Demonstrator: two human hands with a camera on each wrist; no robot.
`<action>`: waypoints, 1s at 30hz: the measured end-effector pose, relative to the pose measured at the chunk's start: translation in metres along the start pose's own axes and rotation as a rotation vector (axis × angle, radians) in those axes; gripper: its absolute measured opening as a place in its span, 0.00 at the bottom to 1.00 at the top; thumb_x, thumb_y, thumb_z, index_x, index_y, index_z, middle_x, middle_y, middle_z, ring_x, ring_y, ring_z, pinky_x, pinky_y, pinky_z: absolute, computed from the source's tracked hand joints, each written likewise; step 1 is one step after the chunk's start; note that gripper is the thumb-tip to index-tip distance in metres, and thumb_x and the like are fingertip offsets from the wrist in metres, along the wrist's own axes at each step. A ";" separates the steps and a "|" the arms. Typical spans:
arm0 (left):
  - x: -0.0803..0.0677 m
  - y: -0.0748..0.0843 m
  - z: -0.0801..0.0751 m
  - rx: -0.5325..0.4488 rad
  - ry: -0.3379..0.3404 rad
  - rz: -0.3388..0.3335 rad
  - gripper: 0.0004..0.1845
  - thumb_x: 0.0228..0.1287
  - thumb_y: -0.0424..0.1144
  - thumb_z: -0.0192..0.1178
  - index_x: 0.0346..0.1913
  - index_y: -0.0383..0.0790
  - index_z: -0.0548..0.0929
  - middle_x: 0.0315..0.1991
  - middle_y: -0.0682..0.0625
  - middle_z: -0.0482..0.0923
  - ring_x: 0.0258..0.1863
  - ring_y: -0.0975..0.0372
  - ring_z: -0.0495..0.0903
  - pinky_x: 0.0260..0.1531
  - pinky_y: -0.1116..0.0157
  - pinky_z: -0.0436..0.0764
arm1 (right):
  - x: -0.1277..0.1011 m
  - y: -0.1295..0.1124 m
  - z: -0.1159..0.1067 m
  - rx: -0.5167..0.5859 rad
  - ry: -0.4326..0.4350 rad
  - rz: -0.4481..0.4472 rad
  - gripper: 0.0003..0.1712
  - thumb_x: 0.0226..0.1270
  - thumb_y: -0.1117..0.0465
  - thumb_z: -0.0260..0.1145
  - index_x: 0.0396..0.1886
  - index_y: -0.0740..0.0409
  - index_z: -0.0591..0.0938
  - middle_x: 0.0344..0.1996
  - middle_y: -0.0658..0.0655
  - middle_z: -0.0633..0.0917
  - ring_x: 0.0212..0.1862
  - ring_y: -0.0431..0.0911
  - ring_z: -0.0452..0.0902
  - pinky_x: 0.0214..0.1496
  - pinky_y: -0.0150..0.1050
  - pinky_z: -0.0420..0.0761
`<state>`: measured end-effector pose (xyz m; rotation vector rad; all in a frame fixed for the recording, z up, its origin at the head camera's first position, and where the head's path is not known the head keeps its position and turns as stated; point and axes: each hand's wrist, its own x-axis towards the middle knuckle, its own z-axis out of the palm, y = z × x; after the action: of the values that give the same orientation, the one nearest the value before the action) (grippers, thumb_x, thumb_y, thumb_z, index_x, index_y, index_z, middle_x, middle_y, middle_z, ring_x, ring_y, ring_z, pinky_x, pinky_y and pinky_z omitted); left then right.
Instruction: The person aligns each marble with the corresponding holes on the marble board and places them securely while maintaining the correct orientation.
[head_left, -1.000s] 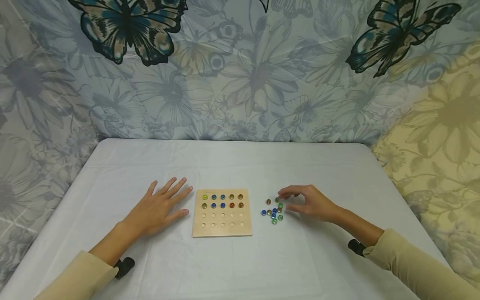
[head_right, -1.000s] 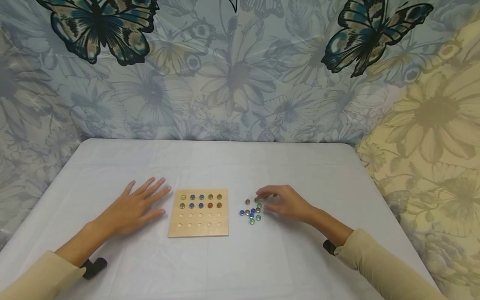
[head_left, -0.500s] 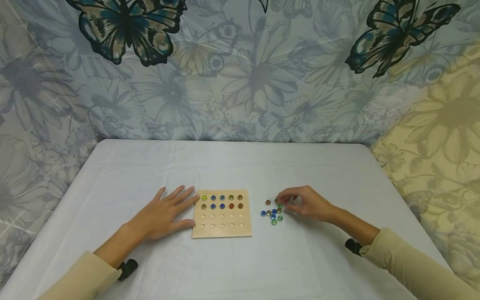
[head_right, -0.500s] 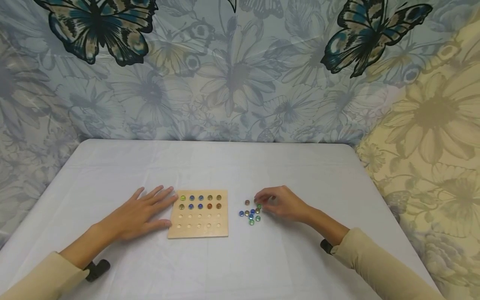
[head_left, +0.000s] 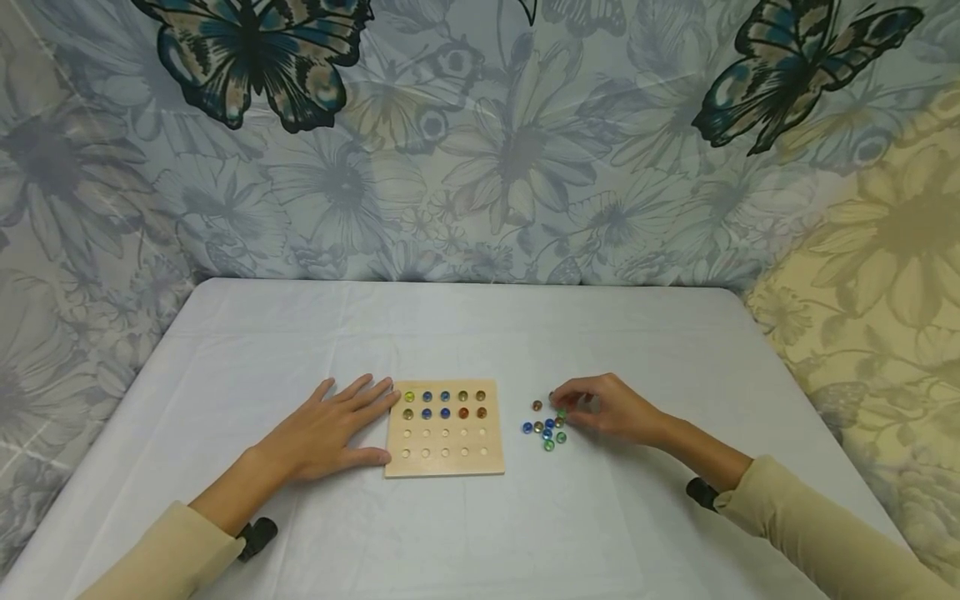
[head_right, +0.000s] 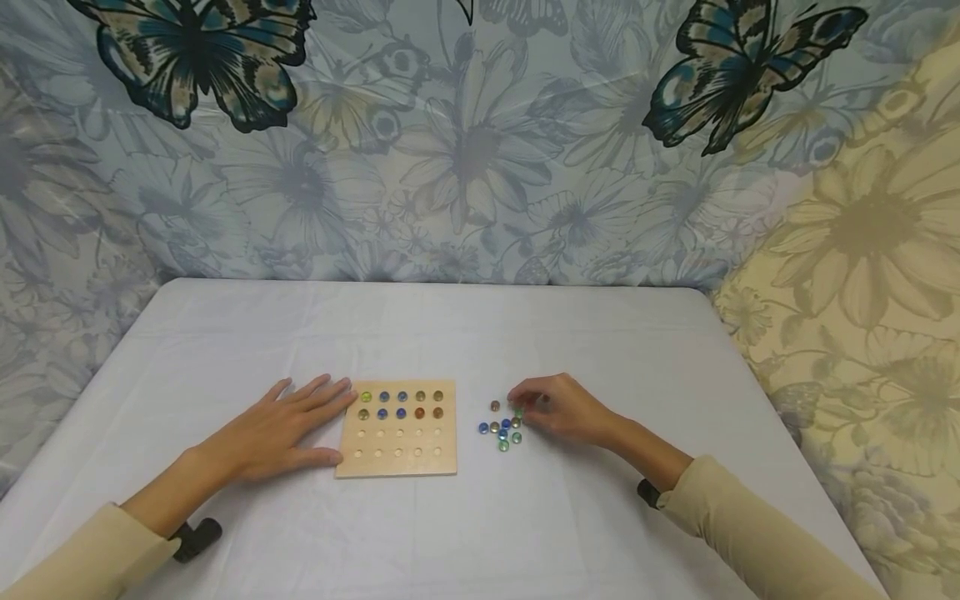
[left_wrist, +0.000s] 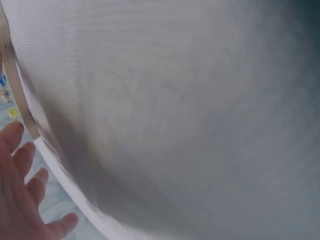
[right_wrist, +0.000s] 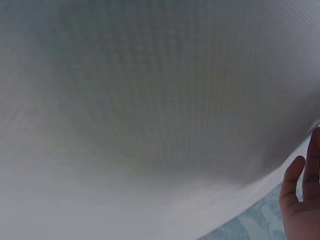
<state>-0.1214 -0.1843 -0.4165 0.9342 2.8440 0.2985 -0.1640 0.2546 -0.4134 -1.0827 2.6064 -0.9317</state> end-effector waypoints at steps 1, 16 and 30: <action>0.000 0.000 0.000 0.000 0.000 0.001 0.45 0.65 0.72 0.50 0.78 0.50 0.60 0.78 0.52 0.55 0.77 0.50 0.52 0.69 0.35 0.49 | 0.000 0.000 0.000 -0.004 -0.002 0.005 0.17 0.59 0.74 0.72 0.49 0.63 0.86 0.42 0.52 0.89 0.40 0.44 0.83 0.42 0.41 0.82; 0.004 0.000 0.001 -0.001 -0.044 0.009 0.47 0.64 0.74 0.47 0.79 0.50 0.59 0.78 0.52 0.54 0.77 0.50 0.52 0.69 0.36 0.50 | 0.001 0.001 0.004 -0.023 0.001 0.036 0.16 0.60 0.73 0.72 0.49 0.63 0.86 0.44 0.53 0.88 0.41 0.42 0.82 0.41 0.39 0.82; 0.006 -0.001 0.000 0.014 -0.037 0.030 0.47 0.64 0.74 0.49 0.78 0.48 0.61 0.78 0.50 0.56 0.77 0.49 0.53 0.68 0.35 0.53 | 0.013 -0.015 0.002 0.010 0.002 0.008 0.15 0.61 0.72 0.71 0.48 0.60 0.86 0.42 0.50 0.88 0.41 0.38 0.80 0.45 0.40 0.82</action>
<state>-0.1263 -0.1815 -0.4167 0.9753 2.8041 0.2619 -0.1635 0.2362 -0.4048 -1.0684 2.6028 -0.9434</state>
